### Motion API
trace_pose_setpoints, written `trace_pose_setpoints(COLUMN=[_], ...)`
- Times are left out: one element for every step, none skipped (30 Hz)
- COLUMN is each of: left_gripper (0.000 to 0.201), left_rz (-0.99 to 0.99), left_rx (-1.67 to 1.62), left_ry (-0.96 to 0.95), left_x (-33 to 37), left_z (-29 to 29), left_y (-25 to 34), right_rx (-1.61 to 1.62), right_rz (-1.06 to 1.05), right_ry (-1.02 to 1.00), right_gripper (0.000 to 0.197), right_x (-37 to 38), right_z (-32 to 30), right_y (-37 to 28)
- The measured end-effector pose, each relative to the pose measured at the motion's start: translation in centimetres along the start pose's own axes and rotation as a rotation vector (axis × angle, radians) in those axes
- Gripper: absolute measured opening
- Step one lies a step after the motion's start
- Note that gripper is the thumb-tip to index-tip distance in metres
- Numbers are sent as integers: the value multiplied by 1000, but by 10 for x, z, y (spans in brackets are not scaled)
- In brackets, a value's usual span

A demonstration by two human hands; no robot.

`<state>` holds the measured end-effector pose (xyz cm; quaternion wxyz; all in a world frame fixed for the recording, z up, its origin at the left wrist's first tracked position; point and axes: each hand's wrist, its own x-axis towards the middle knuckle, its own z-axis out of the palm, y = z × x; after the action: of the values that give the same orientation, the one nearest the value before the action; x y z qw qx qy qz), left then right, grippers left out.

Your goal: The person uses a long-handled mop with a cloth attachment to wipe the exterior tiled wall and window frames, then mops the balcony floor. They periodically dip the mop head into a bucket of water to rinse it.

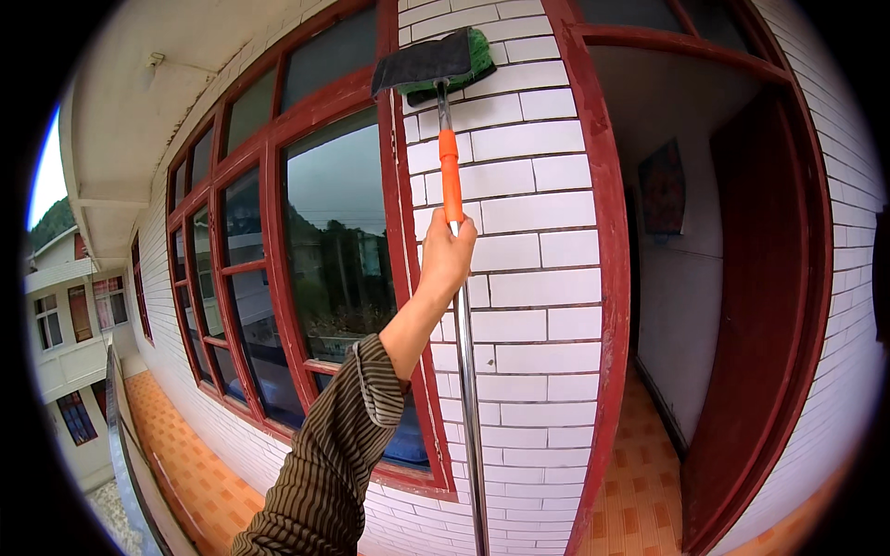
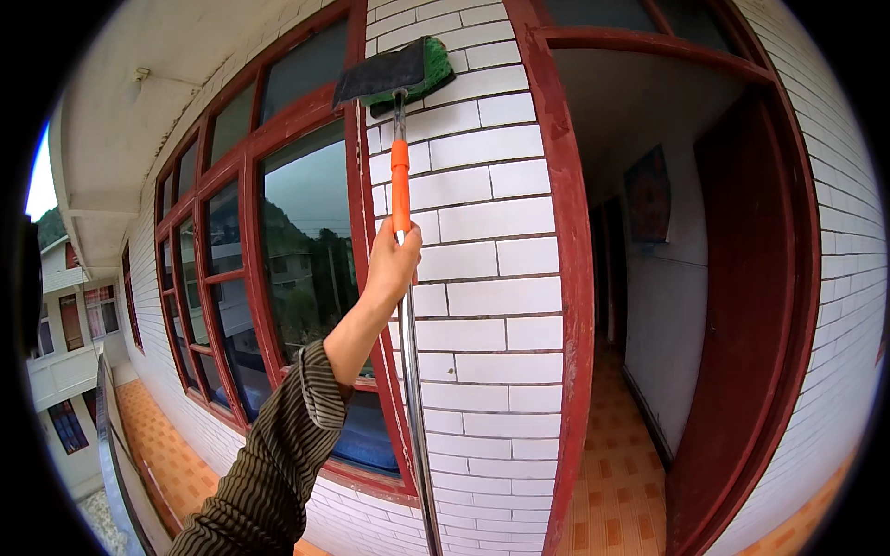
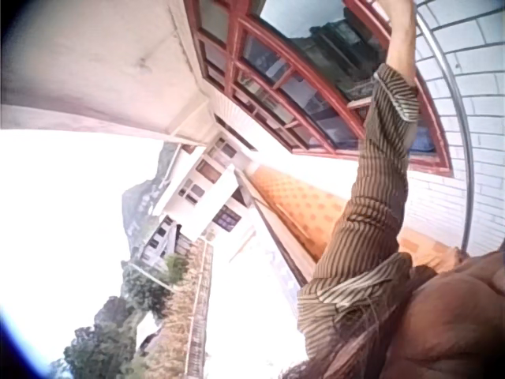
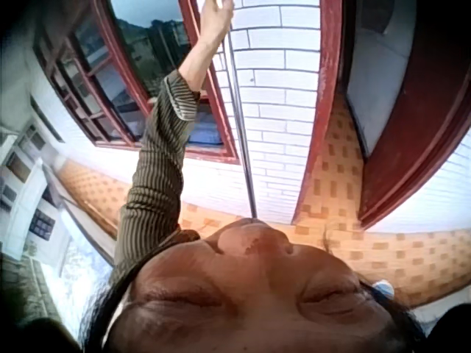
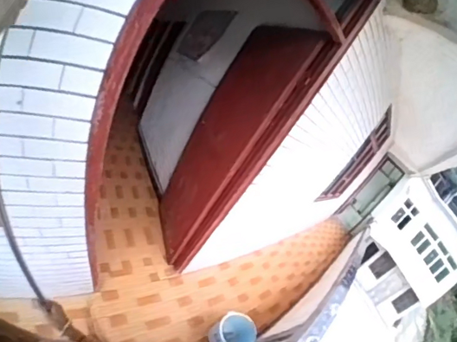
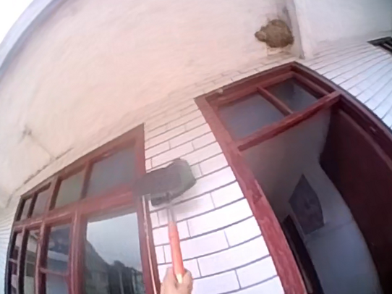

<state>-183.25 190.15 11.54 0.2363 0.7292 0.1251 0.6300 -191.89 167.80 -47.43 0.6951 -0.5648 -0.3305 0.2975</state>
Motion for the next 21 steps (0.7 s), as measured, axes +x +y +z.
trace_pose_setpoints(left_gripper=[18, 17, 14, 14, 13, 12, 14, 15, 17, 18, 20, 27, 28, 31, 36, 43, 46, 50, 49, 49, 49], left_rz=[-40, -42, -81, 10, -23, 30, -25, -79, -48, -16, 11, -33, -23, 75, 103, 179, 168, 155, 153, 153, 157], left_rx=[-44, -85, -104, -61, -141, -121, -144, -169, -127, -91, -44, -3, 31, 101, 207, 277, 356, 450, 444, 430, 408], left_ry=[-25, 7, -47, -15, -44, -20, -33, -47, -30, -13, 10, 50, 95, 169, 172, 165, 121, 75, 58, 40, 24], left_x=[-28, -53, -72, -84, -99, -104, -106, -106, -100, -92, -84, -68, -55, -36, -20, -6, -7, -12, -11, -8, -4], left_z=[3, 3, 17, 13, 13, 15, 14, 12, 14, 16, 14, 9, 3, -7, -7, -16, -17, -20, -22, -20, -19], left_y=[-7, -16, -17, -36, -32, -39, -30, -20, -21, -22, -20, -14, 1, 6, 24, 28, 47, 64, 62, 57, 56], right_rx=[-8, -16, -31, -36, -45, -50, -54, -59, -61, -65, -63, -62, -56, -45, -40, -24, -14, -3, 7, 14, 29], right_rz=[1, 1, -5, -3, 0, 2, 1, -1, -7, -15, -21, -30, -42, -54, -75, -95, -117, -132, -149, -164, -218], right_ry=[-5, -24, 20, -8, -10, -10, -9, -3, 1, 9, 6, 2, -8, -36, -23, -52, -60, -75, -92, -97, -99], right_gripper=[30, 29, 28, 28, 27, 27, 26, 25, 25, 25, 24, 24, 23, 23, 23, 23, 22, 22, 22, 22, 19], right_x=[1, 0, 8, 4, 5, 7, 8, 10, 15, 18, 19, 22, 24, 22, 29, 27, 31, 31, 31, 34, 39], right_z=[-2, -4, -9, -8, -9, -10, -10, -11, -11, -12, -11, -10, -8, -4, -3, 1, 4, 8, 11, 13, 16], right_y=[0, 1, 4, 2, 0, -2, -5, -10, -16, -22, -31, -42, -55, -71, -89, -107, -128, -147, -164, -182, -204])
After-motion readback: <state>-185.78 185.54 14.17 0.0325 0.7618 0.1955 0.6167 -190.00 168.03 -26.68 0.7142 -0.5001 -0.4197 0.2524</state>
